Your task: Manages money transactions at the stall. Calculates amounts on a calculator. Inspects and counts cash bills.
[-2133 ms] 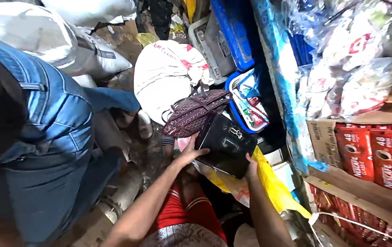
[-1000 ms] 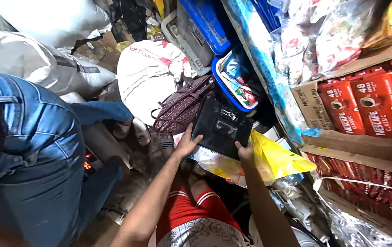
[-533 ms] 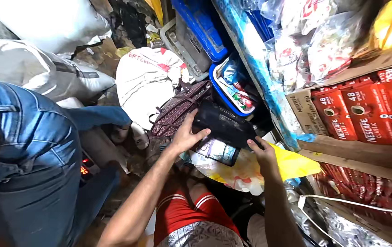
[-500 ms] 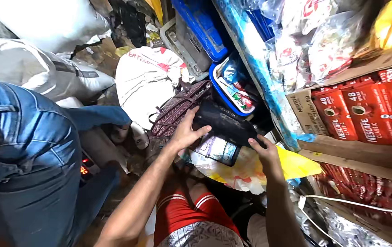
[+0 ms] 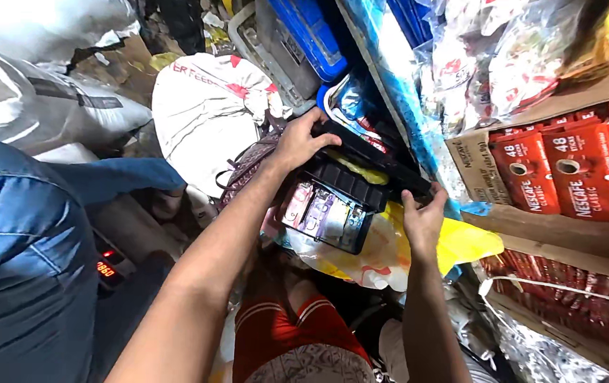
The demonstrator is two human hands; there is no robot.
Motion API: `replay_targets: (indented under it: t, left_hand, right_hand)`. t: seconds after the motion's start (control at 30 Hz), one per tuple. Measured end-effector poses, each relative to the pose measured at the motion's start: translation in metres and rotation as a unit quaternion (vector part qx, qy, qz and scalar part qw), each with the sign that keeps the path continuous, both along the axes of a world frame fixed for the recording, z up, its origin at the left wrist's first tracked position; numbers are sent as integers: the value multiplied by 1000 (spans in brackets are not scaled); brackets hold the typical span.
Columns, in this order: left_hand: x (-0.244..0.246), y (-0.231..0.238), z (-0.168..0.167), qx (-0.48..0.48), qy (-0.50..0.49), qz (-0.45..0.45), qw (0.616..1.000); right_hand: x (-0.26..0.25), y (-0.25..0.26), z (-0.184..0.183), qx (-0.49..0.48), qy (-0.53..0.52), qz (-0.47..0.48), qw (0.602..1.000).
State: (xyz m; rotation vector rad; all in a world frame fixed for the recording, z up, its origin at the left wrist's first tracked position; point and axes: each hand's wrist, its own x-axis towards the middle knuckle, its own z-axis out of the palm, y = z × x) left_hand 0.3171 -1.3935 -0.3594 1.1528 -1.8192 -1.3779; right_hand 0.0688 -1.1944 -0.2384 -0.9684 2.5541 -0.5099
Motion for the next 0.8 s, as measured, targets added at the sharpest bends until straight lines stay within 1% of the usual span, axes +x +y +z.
replay_targets:
  t: [0.1, 0.23, 0.37, 0.47, 0.5, 0.53, 0.6, 0.63, 0.7, 0.77, 0.8]
  left_hand:
    - [-6, -10, -2, 4, 3, -3, 1000]
    - [-9, -15, -10, 38, 27, -11, 999]
    - [-7, -14, -13, 59, 50, -37, 996]
    - [-7, -15, -11, 63, 33, -44, 997]
    - [-7, -16, -11, 62, 28, -46, 997]
    - [-8, -16, -11, 62, 27, -47, 997]
    - [-9, -17, -12, 62, 35, -44, 996]
    - [-10, -16, -11, 60, 43, -39, 997]
    - [-4, -9, -6, 50, 74, -14, 996]
    - [10, 9, 1, 41, 115, 43, 992]
    - [20, 21, 1, 37, 126, 77, 988]
  right_hand:
    - [2, 3, -4, 4, 12, 4, 1000]
    - [12, 7, -7, -11, 8, -3, 1000]
    - [28, 21, -12, -66, 5, 39, 997]
    - [40, 35, -17, -73, 49, 101, 991]
    - [42, 40, -18, -50, 54, 121, 990]
    - [45, 43, -19, -5, 46, 139, 989]
    - [51, 44, -26, 134, 3, 170, 976]
    - [53, 44, -35, 209, -21, 185, 960]
    - [55, 45, -57, 316, -48, 209, 924]
    - [55, 39, -72, 385, -64, 222, 894]
    - [55, 36, -79, 398, -68, 224, 887]
